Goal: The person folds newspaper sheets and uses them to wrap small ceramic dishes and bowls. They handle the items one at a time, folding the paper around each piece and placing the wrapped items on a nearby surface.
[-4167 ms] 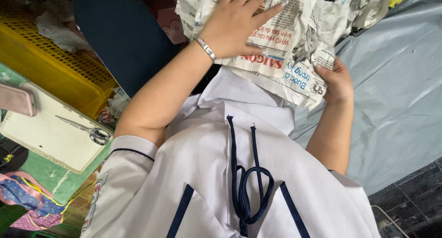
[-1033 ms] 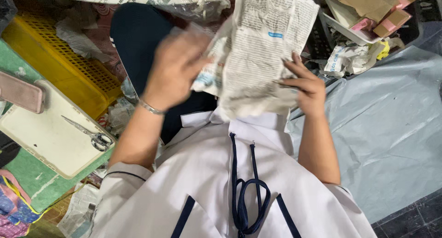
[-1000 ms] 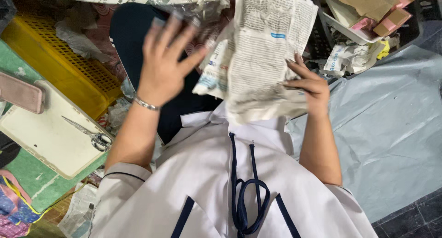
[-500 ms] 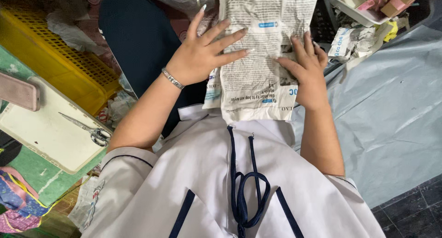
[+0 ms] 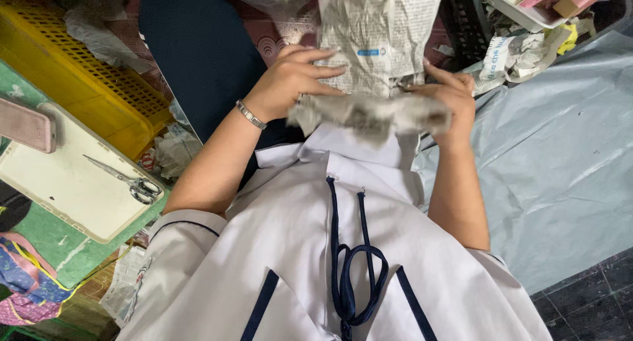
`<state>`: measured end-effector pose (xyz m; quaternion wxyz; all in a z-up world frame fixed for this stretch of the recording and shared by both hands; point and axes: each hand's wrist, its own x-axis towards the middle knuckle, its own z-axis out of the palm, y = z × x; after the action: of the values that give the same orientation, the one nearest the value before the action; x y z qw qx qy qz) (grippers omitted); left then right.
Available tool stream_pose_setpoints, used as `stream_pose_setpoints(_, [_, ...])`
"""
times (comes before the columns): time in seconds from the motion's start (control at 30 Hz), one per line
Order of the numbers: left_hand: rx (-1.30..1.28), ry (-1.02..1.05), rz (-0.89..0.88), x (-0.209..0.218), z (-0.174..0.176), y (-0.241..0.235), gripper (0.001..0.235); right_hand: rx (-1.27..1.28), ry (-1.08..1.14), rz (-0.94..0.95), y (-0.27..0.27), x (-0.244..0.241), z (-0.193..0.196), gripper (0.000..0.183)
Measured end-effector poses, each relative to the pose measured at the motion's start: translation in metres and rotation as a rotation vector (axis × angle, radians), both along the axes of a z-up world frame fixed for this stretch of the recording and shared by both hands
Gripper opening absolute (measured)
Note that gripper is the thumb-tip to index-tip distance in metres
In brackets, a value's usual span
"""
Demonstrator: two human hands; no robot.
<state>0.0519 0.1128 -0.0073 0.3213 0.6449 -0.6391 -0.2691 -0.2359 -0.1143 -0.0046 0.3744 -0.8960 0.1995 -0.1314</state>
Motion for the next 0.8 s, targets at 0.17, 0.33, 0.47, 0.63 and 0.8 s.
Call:
stream_pose_setpoints(0.17, [0.313,0.672,0.404,-0.015,-0.018,-0.011,0.036,0.348,0.022,-0.522,0.017,0.019,-0.024,0.027])
stream_pose_setpoints(0.33, [0.225,1.023,0.672,-0.029,-0.035,-0.020,0.046,0.514,-0.119,-0.579,0.011,0.041,-0.041,0.017])
stream_pose_setpoints(0.47, [0.155,1.035,0.764,-0.033,-0.042,-0.018,0.047,0.631,-0.185,-0.586,0.007,0.045,-0.051,0.020])
stream_pose_setpoints(0.63, [0.083,1.024,0.794,-0.034,-0.040,-0.020,0.046,0.470,-0.048,-0.648,0.006,0.043,-0.056,0.027])
stream_pose_setpoints(0.8, [0.060,0.575,0.892,-0.045,-0.029,-0.031,0.044,0.177,0.098,-0.689,0.008,0.045,-0.048,0.039])
